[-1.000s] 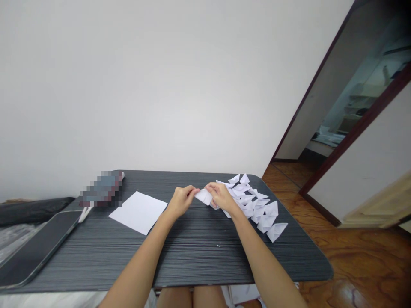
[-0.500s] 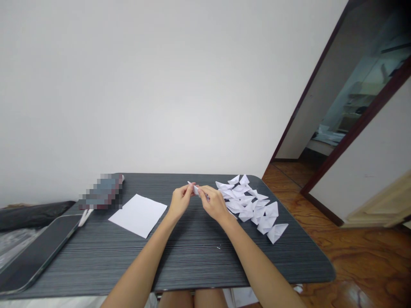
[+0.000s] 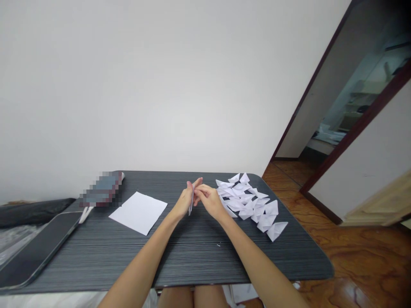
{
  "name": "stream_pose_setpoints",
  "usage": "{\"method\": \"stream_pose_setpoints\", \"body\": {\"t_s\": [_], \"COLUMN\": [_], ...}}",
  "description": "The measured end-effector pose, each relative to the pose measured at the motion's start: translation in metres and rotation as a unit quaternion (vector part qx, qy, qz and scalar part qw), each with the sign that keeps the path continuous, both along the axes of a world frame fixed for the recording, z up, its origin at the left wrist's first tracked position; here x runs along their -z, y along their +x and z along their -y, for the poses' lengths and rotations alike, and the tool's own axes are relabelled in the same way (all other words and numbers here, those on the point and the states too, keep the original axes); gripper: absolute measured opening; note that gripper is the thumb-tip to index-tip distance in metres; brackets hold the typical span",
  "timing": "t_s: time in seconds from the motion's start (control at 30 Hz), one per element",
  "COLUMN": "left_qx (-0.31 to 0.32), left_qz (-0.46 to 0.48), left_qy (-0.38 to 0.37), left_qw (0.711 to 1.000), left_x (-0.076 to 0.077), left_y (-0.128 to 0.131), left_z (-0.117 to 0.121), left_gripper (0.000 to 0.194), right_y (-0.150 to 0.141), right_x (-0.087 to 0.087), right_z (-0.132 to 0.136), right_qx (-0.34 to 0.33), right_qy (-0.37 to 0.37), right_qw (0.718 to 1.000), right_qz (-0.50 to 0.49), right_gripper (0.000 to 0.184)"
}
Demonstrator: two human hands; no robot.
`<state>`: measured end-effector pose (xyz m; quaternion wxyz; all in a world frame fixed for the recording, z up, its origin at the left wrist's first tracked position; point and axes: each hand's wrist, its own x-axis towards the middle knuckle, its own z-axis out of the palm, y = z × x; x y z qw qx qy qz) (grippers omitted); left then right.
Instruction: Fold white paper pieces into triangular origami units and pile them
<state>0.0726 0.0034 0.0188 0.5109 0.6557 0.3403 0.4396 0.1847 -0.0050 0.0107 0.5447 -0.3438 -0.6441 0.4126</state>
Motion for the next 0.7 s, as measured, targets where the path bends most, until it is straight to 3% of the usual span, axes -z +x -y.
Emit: {"method": "stream_pose_setpoints", "body": {"t_s": [0.3, 0.53, 0.7], "left_qx": [0.004, 0.06, 0.051], "left_qz": [-0.035, -0.033, -0.03], "left_qy": [0.028, 0.043, 0.069], "left_qw": [0.999, 0.997, 0.996], "left_x": [0.008, 0.013, 0.009], "left_y": [-0.003, -0.01, -0.011], "left_z": [-0.003, -0.007, -0.01], "left_gripper": [0.072, 0.076, 0.053], "right_y": [-0.001, 0.011, 0.017], "right_x": [-0.005, -0.009, -0.004], "right_z": [0.002, -0.001, -0.007], "right_qx": [-0.019, 0.014, 0.075], "right_qy": [-0.044, 0.031, 0.052], "right_qw": [0.997, 0.996, 0.987], "right_qz": [-0.056, 0.079, 0.135], "right_gripper": [0.025, 0.023, 0.021]}}
